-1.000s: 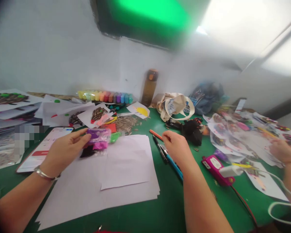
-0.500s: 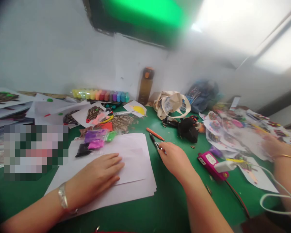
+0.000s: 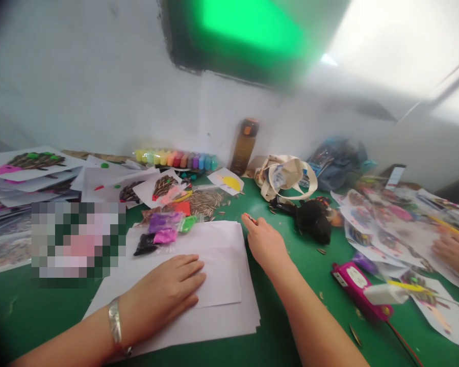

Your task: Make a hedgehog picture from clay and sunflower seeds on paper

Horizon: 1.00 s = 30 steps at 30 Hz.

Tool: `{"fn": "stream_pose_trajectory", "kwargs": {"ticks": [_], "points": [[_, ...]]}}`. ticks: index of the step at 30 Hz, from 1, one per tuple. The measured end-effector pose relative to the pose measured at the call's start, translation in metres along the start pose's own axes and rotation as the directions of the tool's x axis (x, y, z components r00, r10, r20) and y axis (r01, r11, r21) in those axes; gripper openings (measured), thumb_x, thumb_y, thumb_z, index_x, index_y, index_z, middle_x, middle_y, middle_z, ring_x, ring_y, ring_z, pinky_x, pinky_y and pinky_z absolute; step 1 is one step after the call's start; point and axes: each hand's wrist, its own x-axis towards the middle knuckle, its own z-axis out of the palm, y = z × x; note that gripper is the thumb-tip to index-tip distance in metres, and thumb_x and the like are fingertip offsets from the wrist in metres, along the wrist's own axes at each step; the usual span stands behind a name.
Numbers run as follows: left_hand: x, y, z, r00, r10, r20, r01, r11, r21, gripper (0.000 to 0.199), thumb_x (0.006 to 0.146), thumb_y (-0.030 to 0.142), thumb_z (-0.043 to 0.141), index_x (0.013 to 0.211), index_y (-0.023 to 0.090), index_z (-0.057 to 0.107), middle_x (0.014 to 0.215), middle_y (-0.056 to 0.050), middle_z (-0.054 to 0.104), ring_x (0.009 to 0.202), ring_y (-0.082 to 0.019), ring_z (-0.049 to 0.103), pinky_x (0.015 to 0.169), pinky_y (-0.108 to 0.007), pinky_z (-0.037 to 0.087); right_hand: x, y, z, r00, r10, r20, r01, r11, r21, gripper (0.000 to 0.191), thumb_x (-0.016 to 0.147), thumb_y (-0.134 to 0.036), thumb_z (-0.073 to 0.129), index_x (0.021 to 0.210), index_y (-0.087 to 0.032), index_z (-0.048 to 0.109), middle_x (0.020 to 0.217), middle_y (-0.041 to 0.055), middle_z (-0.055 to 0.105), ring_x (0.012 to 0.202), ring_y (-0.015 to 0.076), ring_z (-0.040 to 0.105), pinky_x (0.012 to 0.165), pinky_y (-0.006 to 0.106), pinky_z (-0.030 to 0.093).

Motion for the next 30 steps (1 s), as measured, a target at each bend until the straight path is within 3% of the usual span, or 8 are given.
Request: {"fn": "stream_pose_trajectory", "kwargs": {"ticks": [3,4,6,8,11,17,23,30], "points": [[0.001,-0.002,0.000,1.000,0.002,-0.011,-0.002,1.000,-0.002,0.020,0.088,0.023,0.053,0.106,0.018,0.060,0.115,-0.011,0.063,0.112,-0.029,0.055,0.094,-0.045,0.046,-0.002,-0.008,-0.011,0.993,0.050,-0.108,0.010,0.868,0.496,0.038,0.088,-0.021,0.040,0.118,-0.022,0.063,0.084,0.0058,0.056,0.074,0.0183,0.056,0.069,0.030,0.041],[0.001,-0.002,0.000,1.000,0.003,-0.012,-0.003,1.000,-0.002,0.020,0.088,0.023,0.053,0.106,0.018,0.059,0.113,-0.010,0.063,0.112,-0.029,0.055,0.094,-0.045,0.046,-0.004,-0.013,-0.016,0.991,0.081,-0.102,0.010,0.737,0.676,0.034,0.087,-0.023,0.043,0.112,-0.021,0.066,0.081,0.0047,0.057,0.073,0.0178,0.056,0.070,0.030,0.042],[0.002,-0.001,-0.001,1.000,0.005,-0.015,-0.005,1.000,-0.005,0.018,0.088,0.022,0.053,0.105,0.018,0.059,0.111,-0.010,0.064,0.112,-0.028,0.055,0.094,-0.044,0.046,-0.007,-0.026,-0.023,0.992,0.123,-0.013,-0.032,0.355,0.934,0.028,0.084,-0.024,0.049,0.105,-0.021,0.067,0.079,0.0031,0.059,0.069,0.0163,0.056,0.067,0.030,0.044],[0.003,0.000,-0.002,1.000,0.007,-0.013,-0.007,1.000,-0.009,0.017,0.088,0.021,0.053,0.104,0.018,0.059,0.109,-0.010,0.064,0.112,-0.028,0.055,0.096,-0.045,0.045,-0.012,-0.041,-0.026,0.995,0.073,0.066,-0.067,0.008,0.998,0.027,0.078,-0.021,0.056,0.104,-0.021,0.064,0.081,0.0014,0.058,0.065,0.0142,0.055,0.062,0.029,0.044],[0.003,0.001,-0.004,1.000,0.011,-0.004,-0.012,1.000,-0.017,0.017,0.088,0.020,0.053,0.104,0.017,0.058,0.110,-0.012,0.063,0.112,-0.028,0.055,0.096,-0.046,0.045,-0.019,-0.061,-0.019,0.998,0.025,0.055,-0.050,-0.176,0.983,0.030,0.073,-0.021,0.068,0.101,-0.024,0.058,0.076,-0.0029,0.055,0.060,0.0112,0.051,0.057,0.025,0.041],[0.002,-0.011,-0.011,1.000,-0.004,-0.021,0.003,1.000,-0.014,0.021,0.088,0.023,0.054,0.107,0.015,0.059,0.112,-0.014,0.062,0.112,-0.029,0.054,0.097,-0.046,0.044,-0.026,-0.070,0.009,0.979,0.069,0.193,-0.167,-0.276,0.946,0.027,0.086,-0.050,0.055,0.095,-0.025,0.050,0.064,-0.0053,0.054,0.048,0.0091,0.046,0.048,0.021,0.034],[0.000,-0.021,-0.015,0.992,-0.109,0.066,0.110,0.994,-0.012,0.023,0.088,0.027,0.056,0.105,0.014,0.061,0.109,-0.013,0.062,0.108,-0.029,0.054,0.094,-0.045,0.044,-0.027,-0.071,0.023,0.978,0.141,0.154,-0.145,-0.072,0.987,0.035,0.085,-0.052,0.055,0.092,-0.018,0.063,0.058,-0.0034,0.052,0.045,0.0082,0.043,0.044,0.021,0.032],[-0.001,-0.023,-0.014,0.987,-0.137,0.084,0.138,0.990,-0.007,0.029,0.086,0.031,0.059,0.111,0.015,0.060,0.116,-0.013,0.060,0.111,-0.029,0.053,0.096,-0.043,0.042,-0.021,-0.066,0.021,0.980,0.139,0.144,-0.153,0.052,0.987,0.025,0.082,-0.039,0.060,0.080,-0.015,0.069,0.063,0.0010,0.061,0.052,0.0120,0.054,0.053,0.025,0.042]]}}
